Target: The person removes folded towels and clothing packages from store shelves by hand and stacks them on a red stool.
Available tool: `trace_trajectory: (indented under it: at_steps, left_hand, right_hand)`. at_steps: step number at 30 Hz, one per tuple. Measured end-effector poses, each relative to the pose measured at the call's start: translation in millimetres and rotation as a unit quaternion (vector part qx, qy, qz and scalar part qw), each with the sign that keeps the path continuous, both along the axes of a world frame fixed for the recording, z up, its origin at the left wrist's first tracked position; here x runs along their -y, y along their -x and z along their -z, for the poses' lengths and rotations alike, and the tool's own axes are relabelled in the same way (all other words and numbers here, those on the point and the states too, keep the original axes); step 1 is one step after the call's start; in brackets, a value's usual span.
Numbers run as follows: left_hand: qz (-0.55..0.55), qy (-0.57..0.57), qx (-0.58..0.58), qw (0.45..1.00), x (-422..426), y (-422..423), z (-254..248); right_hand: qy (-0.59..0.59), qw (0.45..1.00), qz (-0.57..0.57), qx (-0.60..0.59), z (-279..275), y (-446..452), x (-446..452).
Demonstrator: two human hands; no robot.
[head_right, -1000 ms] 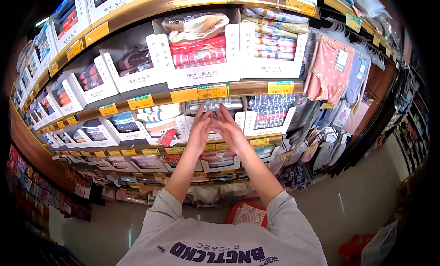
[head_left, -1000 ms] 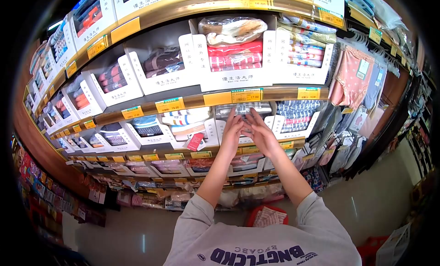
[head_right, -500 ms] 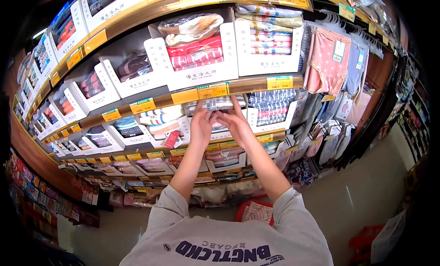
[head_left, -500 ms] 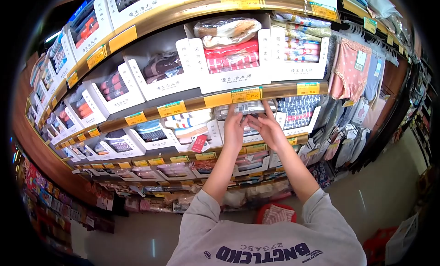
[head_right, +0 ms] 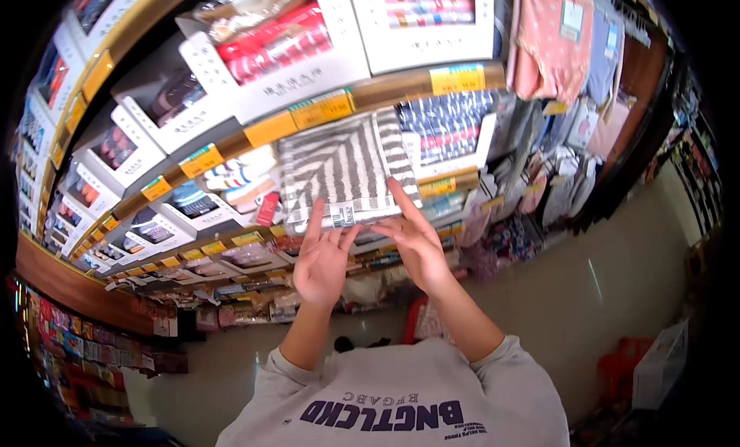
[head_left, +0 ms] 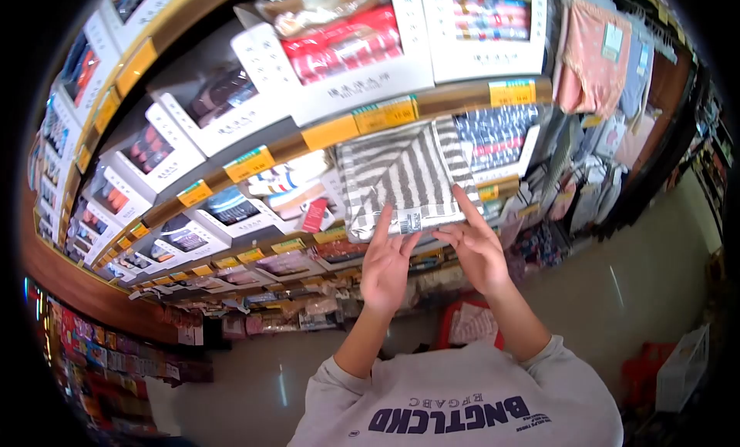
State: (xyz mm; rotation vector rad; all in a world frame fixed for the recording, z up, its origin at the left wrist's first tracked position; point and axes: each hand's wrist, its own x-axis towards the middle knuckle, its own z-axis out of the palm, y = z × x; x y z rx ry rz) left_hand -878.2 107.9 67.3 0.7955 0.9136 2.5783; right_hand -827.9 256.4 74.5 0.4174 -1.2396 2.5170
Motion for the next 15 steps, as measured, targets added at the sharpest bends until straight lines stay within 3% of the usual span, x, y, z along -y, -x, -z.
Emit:
trace_trajectory:
  at_steps: [3, 5, 10, 15]
  left_hand:
    - [0.024, 0.038, -0.003, 0.999, 5.6, -20.6, 10.5]
    - [0.082, 0.05, -0.006, 0.995, 11.3, -31.6, 23.0]
    - [0.203, 0.104, 0.106, 0.968, 12.6, -51.4, 75.1]
    - [0.255, 0.119, 0.242, 0.929, 2.1, -76.6, 96.6]
  right_hand:
    - [0.031, 0.999, -0.007, 0.014, 18.9, -21.3, -8.0]
    - [0.065, 0.995, -0.07, 0.026, 31.7, -39.8, -13.9]
    - [0.183, 0.968, -0.084, 0.151, 93.9, -78.5, -31.1]
    - [0.165, 0.958, 0.003, 0.234, 127.8, -112.8, -35.5]
